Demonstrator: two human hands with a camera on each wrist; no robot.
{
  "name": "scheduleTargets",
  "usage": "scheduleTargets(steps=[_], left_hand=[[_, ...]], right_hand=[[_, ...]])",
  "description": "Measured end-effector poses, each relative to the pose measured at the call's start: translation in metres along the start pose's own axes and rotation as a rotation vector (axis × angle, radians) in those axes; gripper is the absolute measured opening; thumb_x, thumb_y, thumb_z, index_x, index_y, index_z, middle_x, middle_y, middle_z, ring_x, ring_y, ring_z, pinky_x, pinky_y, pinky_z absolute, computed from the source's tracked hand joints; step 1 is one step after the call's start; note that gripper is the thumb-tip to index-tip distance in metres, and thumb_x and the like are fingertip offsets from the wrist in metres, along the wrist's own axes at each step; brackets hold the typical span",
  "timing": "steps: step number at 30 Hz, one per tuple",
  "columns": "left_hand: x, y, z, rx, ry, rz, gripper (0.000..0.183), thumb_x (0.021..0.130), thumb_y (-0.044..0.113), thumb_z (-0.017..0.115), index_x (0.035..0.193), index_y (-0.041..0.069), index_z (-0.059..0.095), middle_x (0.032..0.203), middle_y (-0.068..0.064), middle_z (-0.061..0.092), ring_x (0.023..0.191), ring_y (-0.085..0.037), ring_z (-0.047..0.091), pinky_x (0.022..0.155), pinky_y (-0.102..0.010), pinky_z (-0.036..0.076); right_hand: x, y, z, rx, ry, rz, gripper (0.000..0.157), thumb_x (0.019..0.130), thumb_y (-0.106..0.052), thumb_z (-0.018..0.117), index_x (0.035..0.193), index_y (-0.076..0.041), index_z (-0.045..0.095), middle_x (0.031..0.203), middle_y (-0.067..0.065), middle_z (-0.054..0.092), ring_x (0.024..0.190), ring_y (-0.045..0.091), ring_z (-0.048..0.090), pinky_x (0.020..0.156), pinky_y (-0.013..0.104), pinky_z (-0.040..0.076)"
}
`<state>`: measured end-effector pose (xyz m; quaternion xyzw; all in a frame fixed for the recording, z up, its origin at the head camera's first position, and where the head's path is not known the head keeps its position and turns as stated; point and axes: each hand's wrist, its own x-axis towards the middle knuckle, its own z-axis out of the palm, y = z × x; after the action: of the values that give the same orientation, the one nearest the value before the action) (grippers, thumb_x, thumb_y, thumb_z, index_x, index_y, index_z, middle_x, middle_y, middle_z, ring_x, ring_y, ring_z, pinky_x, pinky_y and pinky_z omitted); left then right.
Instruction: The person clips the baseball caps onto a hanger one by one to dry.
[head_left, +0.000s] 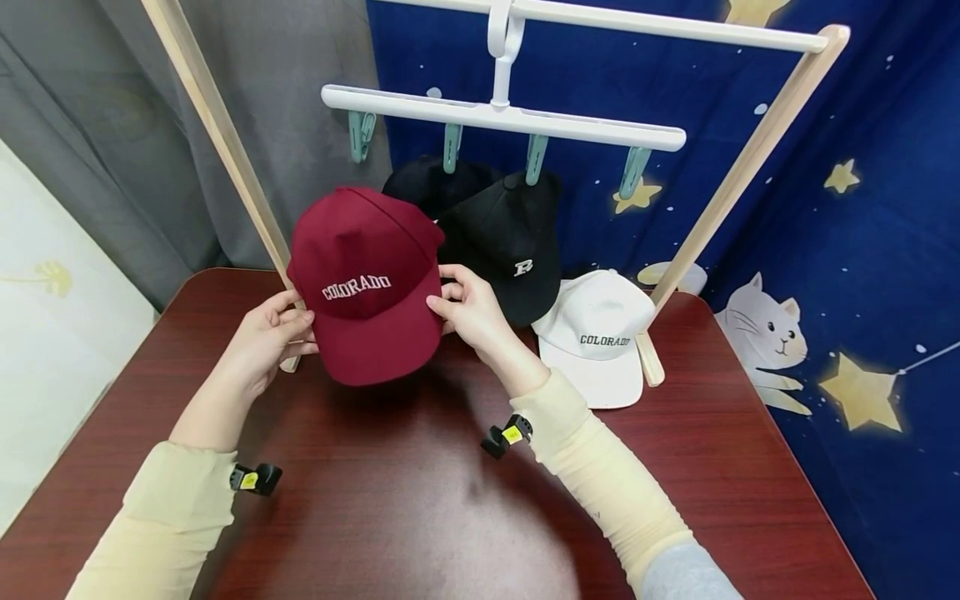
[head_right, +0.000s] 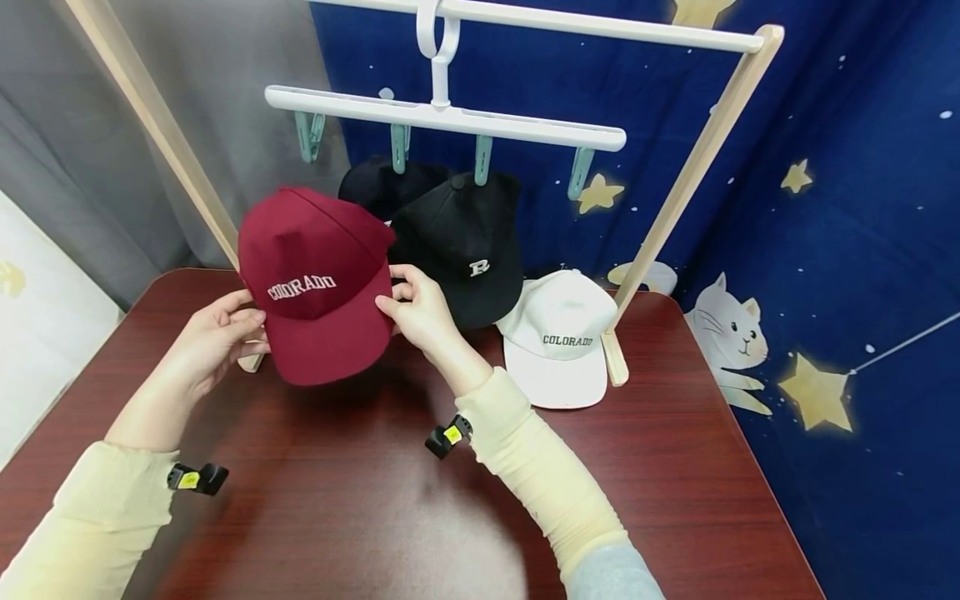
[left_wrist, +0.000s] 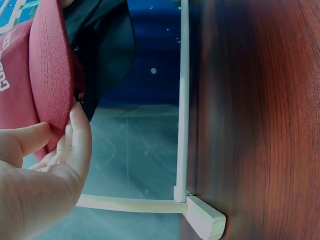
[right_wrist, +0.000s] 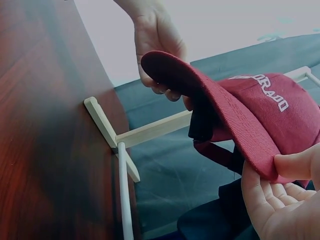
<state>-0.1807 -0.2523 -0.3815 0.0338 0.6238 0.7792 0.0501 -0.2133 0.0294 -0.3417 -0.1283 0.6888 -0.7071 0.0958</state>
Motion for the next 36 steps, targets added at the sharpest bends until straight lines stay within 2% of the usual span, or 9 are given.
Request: scheduleTargets(steps=[4,7,11,15,36], left_hand=[[0.003,0.001,0.000,0.019,0.011,-0.010,0.028,0.096,0.000,0.054,0.120,0.012,0.046,0.078,0.001,0.068,0.065,-0.011,0.063,0.062,-0.026,0.056],[0.005,0.001,0.000,0.025,0.014,-0.016,0.033,0.096,0.000,0.053,0.126,0.006,0.042,0.080,0.001,0.068,0.066,-0.011,0.064,0.063,-0.026,0.056],[0.008,0.002,0.000,0.042,0.019,-0.027,0.048,0.097,0.000,0.051,0.140,-0.003,0.030,0.081,0.002,0.069,0.067,-0.010,0.065,0.064,-0.026,0.056],[0.012,0.003,-0.001,0.075,0.027,-0.042,0.058,0.098,0.001,0.049,0.146,-0.008,0.018,0.080,0.003,0.069,0.068,-0.009,0.065,0.064,-0.025,0.055],[0.024,0.004,-0.002,0.108,0.015,-0.083,0.060,0.099,0.003,0.046,0.147,-0.011,0.012,0.077,0.005,0.066,0.065,-0.008,0.063,0.064,-0.024,0.055]], right_hand=[[0.003,-0.002,0.000,-0.011,0.004,0.007,0.036,0.091,0.008,0.058,0.125,-0.001,0.053,0.076,0.009,0.061,0.057,0.016,0.059,0.055,0.031,0.054],[0.005,-0.003,0.000,-0.026,0.008,0.007,0.036,0.091,0.007,0.058,0.125,-0.002,0.053,0.075,0.009,0.060,0.058,0.017,0.059,0.056,0.032,0.055],[0.007,-0.005,0.001,-0.039,0.015,0.005,0.035,0.091,0.007,0.059,0.124,-0.002,0.054,0.076,0.009,0.060,0.059,0.017,0.058,0.058,0.034,0.055],[0.010,-0.007,0.002,-0.041,0.018,0.010,0.034,0.091,0.006,0.059,0.124,-0.002,0.054,0.077,0.009,0.060,0.060,0.017,0.058,0.058,0.033,0.054],[0.020,-0.011,0.007,0.049,0.046,0.095,0.036,0.091,0.007,0.058,0.125,-0.004,0.054,0.080,0.012,0.065,0.060,0.016,0.062,0.062,0.033,0.056]])
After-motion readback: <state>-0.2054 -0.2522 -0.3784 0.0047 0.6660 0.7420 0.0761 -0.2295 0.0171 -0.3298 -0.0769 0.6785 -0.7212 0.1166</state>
